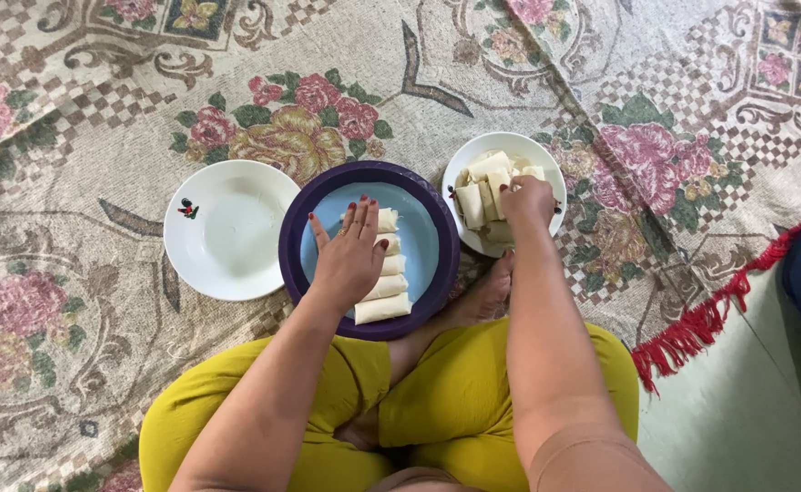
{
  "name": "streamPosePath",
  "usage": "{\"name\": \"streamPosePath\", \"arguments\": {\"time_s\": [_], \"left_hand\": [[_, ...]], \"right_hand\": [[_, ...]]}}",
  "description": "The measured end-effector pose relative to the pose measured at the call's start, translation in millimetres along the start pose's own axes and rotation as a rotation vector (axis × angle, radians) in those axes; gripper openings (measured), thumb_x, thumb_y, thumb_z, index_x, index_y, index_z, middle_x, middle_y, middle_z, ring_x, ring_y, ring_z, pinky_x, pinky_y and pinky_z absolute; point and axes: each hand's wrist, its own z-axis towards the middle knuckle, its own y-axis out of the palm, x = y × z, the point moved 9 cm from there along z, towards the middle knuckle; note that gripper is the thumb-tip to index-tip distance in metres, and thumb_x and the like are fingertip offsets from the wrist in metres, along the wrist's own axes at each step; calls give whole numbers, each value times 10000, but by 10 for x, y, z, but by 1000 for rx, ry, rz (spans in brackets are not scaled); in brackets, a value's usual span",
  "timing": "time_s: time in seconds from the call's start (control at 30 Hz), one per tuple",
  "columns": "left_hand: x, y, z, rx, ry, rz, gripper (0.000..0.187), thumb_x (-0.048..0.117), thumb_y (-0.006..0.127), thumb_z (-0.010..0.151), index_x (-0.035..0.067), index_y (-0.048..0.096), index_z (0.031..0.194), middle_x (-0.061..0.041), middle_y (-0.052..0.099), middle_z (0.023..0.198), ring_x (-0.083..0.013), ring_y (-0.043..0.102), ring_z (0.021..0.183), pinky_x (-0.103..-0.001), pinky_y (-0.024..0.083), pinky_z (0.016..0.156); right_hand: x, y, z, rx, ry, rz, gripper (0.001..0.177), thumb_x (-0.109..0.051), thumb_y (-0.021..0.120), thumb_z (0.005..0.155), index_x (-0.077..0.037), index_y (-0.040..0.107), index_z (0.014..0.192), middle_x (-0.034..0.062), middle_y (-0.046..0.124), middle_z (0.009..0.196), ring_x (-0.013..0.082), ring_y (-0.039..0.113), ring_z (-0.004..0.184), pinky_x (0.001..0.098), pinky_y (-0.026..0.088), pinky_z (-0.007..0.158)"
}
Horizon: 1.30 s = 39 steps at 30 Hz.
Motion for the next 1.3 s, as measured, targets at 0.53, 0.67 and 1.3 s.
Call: {"name": "streamPosePath", "arguments": {"time_s": [0.53, 0.67, 1.3], "left_hand": [[58, -262, -70, 297, 88, -193, 563, 314, 475, 1073, 81, 410, 1582, -202, 368, 1644, -370, 415, 1478, -819, 25, 1124], [-87, -246, -100, 488, 62, -525, 375, 290, 696, 960, 194, 687, 1322, -40, 693, 1197, -228, 674, 1144, -543, 377, 1038], [-489, 97, 29, 195, -285, -1790, 338, 36, 857, 843, -34, 691, 1129, -189, 766, 982, -310, 782, 875, -441, 666, 812]], "right_hand": [[-352, -308, -396, -122, -3, 26, 487, -301, 843, 797, -252, 651, 1243, 57, 706, 1152, 325, 643, 1206, 496, 524, 1016], [-646, -715, -682, -127, -59, 238, 492, -242, 876, 773, -110, 696, 1211, 123, 761, 1046, 313, 716, 1042, 472, 593, 864], [-2251, -835, -2450, -189, -950, 500, 259, -129, 885, 800, -168, 808, 1044, 106, 771, 923, 359, 740, 918, 455, 604, 835]]}}
